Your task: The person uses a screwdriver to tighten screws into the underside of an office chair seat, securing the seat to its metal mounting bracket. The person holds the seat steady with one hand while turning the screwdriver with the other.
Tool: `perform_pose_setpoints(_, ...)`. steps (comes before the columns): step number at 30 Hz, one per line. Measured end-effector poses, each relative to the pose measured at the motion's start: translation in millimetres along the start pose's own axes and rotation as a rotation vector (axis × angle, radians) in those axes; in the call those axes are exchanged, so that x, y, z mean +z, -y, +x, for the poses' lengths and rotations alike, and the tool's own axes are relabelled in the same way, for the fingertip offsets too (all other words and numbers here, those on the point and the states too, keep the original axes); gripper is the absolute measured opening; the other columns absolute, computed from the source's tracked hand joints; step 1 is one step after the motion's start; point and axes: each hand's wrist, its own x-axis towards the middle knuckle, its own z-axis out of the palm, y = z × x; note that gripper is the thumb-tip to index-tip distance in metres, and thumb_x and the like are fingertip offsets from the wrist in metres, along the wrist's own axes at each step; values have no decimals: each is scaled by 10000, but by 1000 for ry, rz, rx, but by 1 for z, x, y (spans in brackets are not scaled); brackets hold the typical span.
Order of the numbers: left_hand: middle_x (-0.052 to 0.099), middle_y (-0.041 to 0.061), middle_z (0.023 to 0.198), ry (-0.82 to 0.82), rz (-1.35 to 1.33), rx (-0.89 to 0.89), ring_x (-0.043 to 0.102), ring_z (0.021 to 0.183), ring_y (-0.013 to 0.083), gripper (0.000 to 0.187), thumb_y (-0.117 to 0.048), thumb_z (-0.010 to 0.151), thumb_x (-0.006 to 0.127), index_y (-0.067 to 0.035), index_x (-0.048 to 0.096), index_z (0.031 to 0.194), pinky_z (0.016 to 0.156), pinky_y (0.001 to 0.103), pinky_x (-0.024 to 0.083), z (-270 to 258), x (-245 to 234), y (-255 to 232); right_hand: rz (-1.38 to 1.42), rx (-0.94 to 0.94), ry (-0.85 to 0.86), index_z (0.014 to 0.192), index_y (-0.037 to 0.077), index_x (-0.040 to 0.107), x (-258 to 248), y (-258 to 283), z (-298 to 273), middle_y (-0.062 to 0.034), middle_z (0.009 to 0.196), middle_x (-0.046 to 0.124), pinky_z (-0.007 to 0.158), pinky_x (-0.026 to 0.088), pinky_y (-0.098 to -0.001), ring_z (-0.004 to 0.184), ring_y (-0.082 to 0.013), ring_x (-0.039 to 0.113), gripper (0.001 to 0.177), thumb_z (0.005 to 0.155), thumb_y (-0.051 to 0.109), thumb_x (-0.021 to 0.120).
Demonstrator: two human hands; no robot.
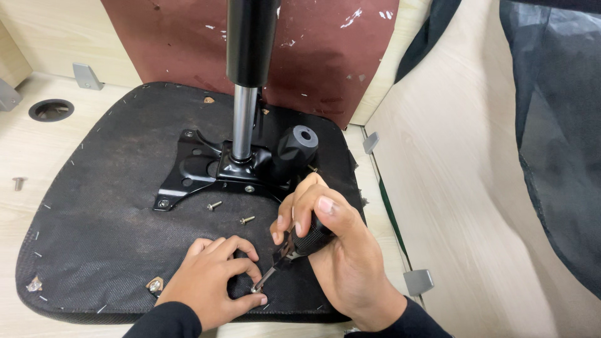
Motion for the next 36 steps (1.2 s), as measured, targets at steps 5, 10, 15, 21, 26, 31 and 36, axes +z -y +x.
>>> perform_pose_setpoints(5, 647, -107, 1104, 43, 7, -52, 600, 1046, 133, 301, -433, 629, 868, -220, 784, 825, 960, 361, 341, -1, -1, 1, 61, 68, -56, 1016, 34, 557, 3, -2, 1, -101, 954, 522, 935, 494, -421, 942, -218, 563, 240, 1017, 274, 548)
perform_pose_setpoints(10, 650, -89, 1098, -4, -8, 15, 610, 1037, 146, 301, -429, 630, 873, -213, 783, 820, 937, 368, 347, -1, 0, 3, 109, 56, -28, 1056, 68, 508, 5, -6, 0, -102, 965, 552, 954, 505, -424, 960, -238, 602, 244, 1007, 243, 670)
perform_pose_setpoints(15, 648, -94, 1093, 15, -15, -26, 612, 1046, 137, 289, -423, 635, 867, -219, 784, 822, 963, 357, 345, -2, -1, 2, 107, 54, -19, 1035, 61, 521, 4, -7, -1, -107, 987, 565, 936, 498, -401, 985, -254, 618, 267, 1010, 265, 691)
perform_pose_setpoints(21, 640, -105, 1108, 63, -41, -69, 604, 1068, 128, 291, -430, 645, 861, -229, 790, 844, 999, 346, 345, -2, -7, 2, 96, 87, -51, 1040, 39, 548, 10, -5, -1, -136, 1003, 594, 912, 506, -400, 973, -255, 615, 266, 1023, 291, 631)
perform_pose_setpoints(26, 627, -80, 1090, 22, -29, -17, 597, 1093, 158, 272, -399, 649, 869, -232, 795, 851, 1011, 378, 349, -6, -7, 3, 108, 95, -96, 1034, 30, 551, 10, -1, 1, -132, 931, 568, 871, 504, -402, 921, -251, 596, 246, 1064, 273, 525)
perform_pose_setpoints(31, 622, -98, 1119, 65, -19, -76, 559, 1134, 195, 253, -380, 658, 863, -250, 802, 866, 1022, 376, 366, -6, -2, 10, 125, 86, -93, 939, 46, 524, 7, 0, 2, -117, 874, 549, 821, 495, -399, 849, -246, 570, 215, 1065, 220, 520)
perform_pose_setpoints(36, 638, -110, 1129, 27, 4, -19, 539, 1149, 228, 243, -450, 696, 891, -272, 817, 844, 1024, 392, 397, -7, 7, 18, 60, 106, -107, 818, 51, 517, 4, 1, 2, -111, 763, 544, 780, 507, -407, 732, -234, 548, 268, 1022, 225, 518)
